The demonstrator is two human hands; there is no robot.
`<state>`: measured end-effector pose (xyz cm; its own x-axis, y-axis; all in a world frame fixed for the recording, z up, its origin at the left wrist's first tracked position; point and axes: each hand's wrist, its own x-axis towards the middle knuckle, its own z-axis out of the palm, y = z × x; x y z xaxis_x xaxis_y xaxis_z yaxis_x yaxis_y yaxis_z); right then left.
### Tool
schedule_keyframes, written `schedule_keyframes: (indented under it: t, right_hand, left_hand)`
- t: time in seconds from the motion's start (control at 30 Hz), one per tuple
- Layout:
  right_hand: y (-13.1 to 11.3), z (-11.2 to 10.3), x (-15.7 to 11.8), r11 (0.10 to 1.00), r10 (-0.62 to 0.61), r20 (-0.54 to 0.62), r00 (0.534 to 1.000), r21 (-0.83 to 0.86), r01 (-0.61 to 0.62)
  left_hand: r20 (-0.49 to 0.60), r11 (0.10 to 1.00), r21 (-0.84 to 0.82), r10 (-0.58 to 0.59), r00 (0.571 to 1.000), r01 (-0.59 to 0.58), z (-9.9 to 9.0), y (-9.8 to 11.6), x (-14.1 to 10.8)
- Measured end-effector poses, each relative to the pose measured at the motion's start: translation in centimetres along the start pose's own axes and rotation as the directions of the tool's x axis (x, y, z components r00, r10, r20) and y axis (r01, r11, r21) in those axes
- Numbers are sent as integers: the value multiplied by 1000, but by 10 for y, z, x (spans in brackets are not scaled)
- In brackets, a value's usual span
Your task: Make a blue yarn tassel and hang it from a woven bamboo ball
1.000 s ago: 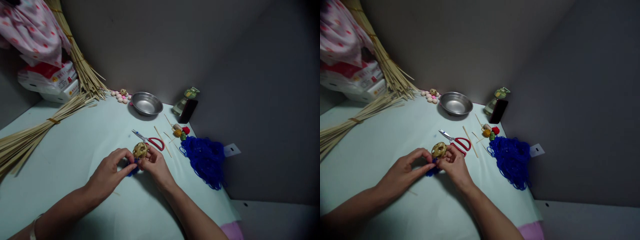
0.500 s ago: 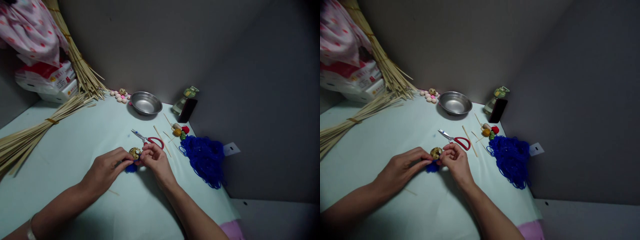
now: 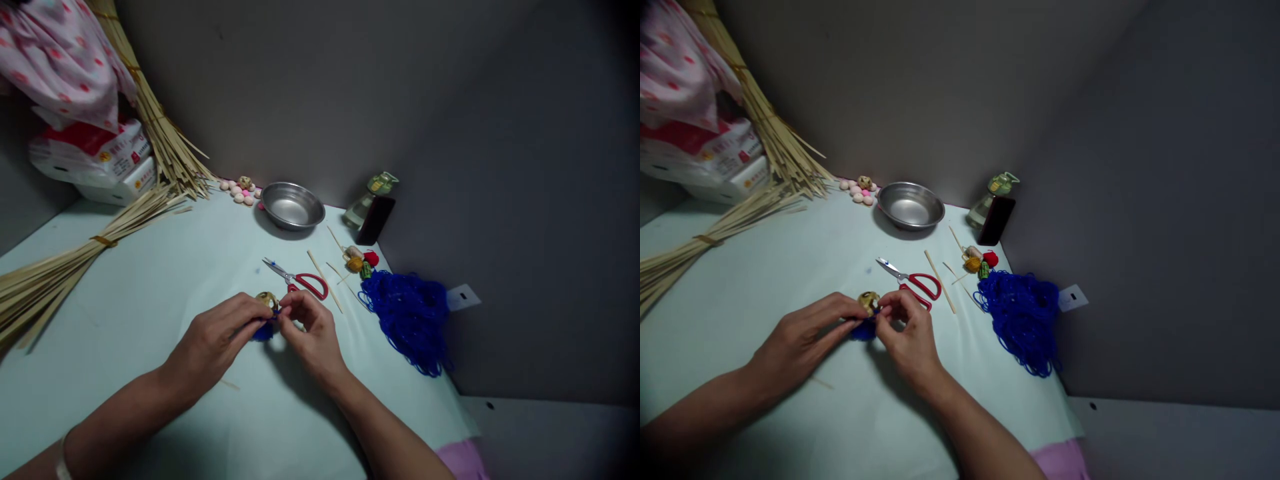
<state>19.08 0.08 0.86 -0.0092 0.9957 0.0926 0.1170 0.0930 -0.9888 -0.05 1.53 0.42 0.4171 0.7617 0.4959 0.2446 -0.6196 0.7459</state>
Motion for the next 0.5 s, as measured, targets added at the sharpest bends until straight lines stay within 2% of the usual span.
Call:
schedule_keyframes:
  t: [0.23, 0.33, 0.5]
  right_hand:
    - [-7, 0, 1, 963, 162, 87, 983, 203, -177]
    - [-9, -1, 1, 954, 184, 116, 976, 217, -206]
    - [-11, -1, 1, 948, 202, 106, 974, 228, -221]
  left_hand:
    - [-21, 995, 98, 38, 999, -36, 0, -1, 1]
    - [12, 997, 62, 39, 999, -39, 2, -4, 1]
    - [32, 1000, 5, -27, 999, 27, 4, -8, -1]
